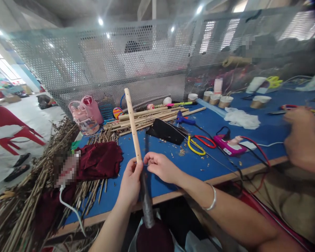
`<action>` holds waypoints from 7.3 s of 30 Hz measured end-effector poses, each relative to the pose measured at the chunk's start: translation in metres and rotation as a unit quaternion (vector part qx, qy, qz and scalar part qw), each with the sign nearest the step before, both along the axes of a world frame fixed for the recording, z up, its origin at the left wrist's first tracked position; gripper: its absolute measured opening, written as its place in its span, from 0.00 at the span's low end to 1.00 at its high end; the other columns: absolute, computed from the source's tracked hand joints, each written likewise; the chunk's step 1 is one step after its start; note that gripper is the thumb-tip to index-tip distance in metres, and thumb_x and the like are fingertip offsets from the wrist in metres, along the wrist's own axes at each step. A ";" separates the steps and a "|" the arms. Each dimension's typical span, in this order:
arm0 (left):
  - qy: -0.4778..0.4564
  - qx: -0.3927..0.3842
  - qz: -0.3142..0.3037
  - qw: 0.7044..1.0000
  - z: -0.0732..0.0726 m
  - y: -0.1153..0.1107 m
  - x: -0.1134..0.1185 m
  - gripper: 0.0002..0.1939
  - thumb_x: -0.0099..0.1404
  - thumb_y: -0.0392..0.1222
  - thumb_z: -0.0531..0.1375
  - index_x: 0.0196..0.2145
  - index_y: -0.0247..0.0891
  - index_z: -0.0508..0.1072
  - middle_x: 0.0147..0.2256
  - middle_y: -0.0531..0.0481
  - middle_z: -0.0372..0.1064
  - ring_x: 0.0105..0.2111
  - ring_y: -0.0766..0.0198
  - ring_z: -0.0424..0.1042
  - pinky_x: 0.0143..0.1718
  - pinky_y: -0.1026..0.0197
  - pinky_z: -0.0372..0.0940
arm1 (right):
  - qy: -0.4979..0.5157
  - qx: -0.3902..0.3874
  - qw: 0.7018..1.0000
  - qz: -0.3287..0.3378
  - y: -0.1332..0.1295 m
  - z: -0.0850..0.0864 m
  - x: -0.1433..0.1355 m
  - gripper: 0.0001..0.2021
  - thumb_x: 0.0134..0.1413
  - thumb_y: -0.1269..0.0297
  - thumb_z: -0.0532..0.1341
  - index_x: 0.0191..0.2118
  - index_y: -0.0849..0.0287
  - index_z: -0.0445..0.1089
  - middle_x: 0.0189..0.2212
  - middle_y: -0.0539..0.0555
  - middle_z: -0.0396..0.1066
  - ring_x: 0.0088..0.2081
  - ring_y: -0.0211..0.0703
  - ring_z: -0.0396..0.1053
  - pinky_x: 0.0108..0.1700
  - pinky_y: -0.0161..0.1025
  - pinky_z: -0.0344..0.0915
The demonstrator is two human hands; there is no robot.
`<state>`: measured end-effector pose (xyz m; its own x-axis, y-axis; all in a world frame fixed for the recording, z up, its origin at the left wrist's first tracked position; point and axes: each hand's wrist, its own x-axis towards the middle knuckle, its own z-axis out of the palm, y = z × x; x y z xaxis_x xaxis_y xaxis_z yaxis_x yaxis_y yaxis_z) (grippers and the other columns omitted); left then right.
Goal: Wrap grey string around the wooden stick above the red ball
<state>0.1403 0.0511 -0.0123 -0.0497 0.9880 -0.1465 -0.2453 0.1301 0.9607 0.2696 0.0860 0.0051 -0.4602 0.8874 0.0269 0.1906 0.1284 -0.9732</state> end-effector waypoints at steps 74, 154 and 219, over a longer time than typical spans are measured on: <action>0.110 0.023 -0.147 0.983 0.003 0.094 -0.034 0.20 0.48 0.49 0.64 0.35 0.32 0.74 0.19 0.54 0.66 0.17 0.73 0.57 0.19 0.68 0.50 | 0.060 -0.239 0.951 0.189 0.075 -0.029 0.007 0.16 0.43 0.54 0.62 0.29 0.63 0.62 0.11 0.38 0.46 0.12 0.26 0.40 0.12 0.28 0.38; 0.072 -0.093 -0.238 0.964 0.002 0.081 -0.021 0.19 0.46 0.44 0.67 0.35 0.33 0.71 0.26 0.54 0.59 0.22 0.75 0.60 0.25 0.70 0.62 | -0.079 -0.089 0.972 0.202 0.091 -0.023 0.030 0.10 0.43 0.64 0.58 0.19 0.64 0.61 0.14 0.43 0.49 0.19 0.29 0.45 0.21 0.31 0.41; 0.139 -0.016 -0.189 0.972 0.000 0.088 -0.032 0.20 0.49 0.53 0.62 0.33 0.34 0.71 0.24 0.53 0.63 0.19 0.74 0.59 0.17 0.71 0.54 | 0.031 -0.098 0.989 0.111 0.078 -0.036 0.003 0.22 0.31 0.50 0.67 0.22 0.64 0.61 0.18 0.45 0.60 0.22 0.29 0.54 0.26 0.31 0.50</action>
